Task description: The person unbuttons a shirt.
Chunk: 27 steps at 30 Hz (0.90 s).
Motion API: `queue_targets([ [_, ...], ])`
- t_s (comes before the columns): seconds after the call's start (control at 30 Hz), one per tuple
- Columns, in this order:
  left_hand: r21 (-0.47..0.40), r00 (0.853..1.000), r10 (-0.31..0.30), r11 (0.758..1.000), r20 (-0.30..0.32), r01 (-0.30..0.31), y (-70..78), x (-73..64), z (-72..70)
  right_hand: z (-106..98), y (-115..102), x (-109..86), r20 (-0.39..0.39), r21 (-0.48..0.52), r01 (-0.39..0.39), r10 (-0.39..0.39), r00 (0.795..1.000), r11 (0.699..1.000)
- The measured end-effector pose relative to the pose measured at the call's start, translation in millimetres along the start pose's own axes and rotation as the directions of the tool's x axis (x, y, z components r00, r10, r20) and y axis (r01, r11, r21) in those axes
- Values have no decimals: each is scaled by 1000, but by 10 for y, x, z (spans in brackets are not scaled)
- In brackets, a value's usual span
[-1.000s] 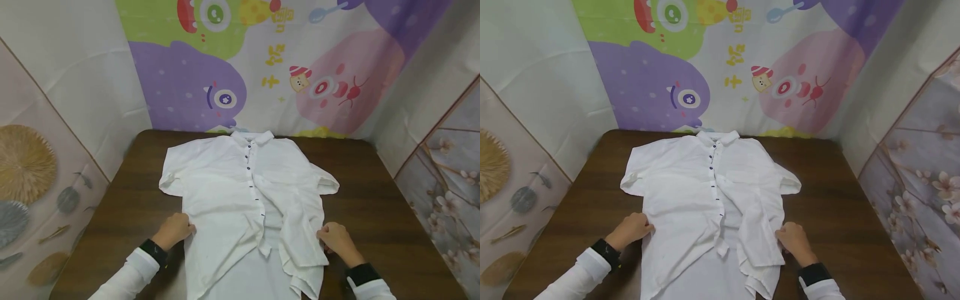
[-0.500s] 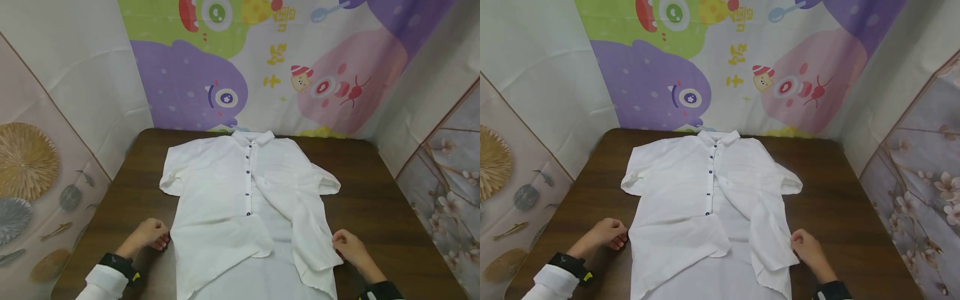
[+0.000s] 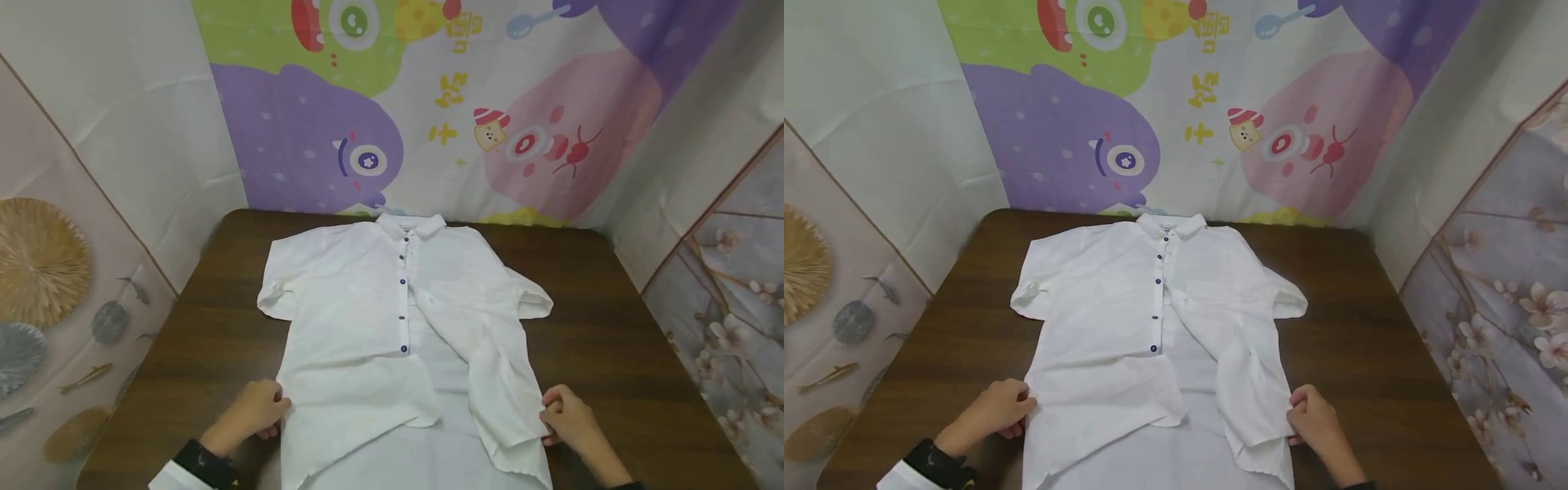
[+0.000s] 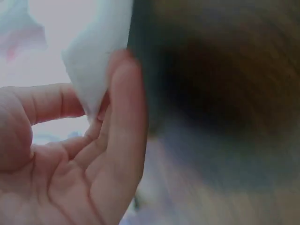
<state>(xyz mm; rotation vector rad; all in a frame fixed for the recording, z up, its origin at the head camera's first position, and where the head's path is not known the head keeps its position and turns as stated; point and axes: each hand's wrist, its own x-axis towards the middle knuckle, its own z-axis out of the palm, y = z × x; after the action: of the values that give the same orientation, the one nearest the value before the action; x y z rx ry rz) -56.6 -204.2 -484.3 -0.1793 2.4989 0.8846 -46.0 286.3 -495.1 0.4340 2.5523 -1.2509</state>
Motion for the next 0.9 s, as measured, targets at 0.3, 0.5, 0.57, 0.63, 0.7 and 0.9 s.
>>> queue_targets([
  [0.3,-316,997,-52,947,52,66,-312,-161,-67,-81,110,-91,130,0,-1,1,991,1000],
  [0.5,-118,995,-71,990,75,80,-228,-240,72,-38,111,-120,232,10,66,-66,970,998],
  [0.57,-103,999,-23,994,40,27,-200,-220,86,-4,89,-97,200,-16,80,-76,977,997],
  [0.63,-114,999,25,993,-22,-27,-185,-176,78,29,61,-57,134,-51,90,-82,988,995],
  [0.7,-133,995,61,988,-82,-71,-184,-127,60,45,32,-8,53,-115,100,-95,994,988],
  [0.9,-166,989,139,975,-57,-147,-290,-153,28,10,21,24,-10,-269,140,-149,989,953],
])
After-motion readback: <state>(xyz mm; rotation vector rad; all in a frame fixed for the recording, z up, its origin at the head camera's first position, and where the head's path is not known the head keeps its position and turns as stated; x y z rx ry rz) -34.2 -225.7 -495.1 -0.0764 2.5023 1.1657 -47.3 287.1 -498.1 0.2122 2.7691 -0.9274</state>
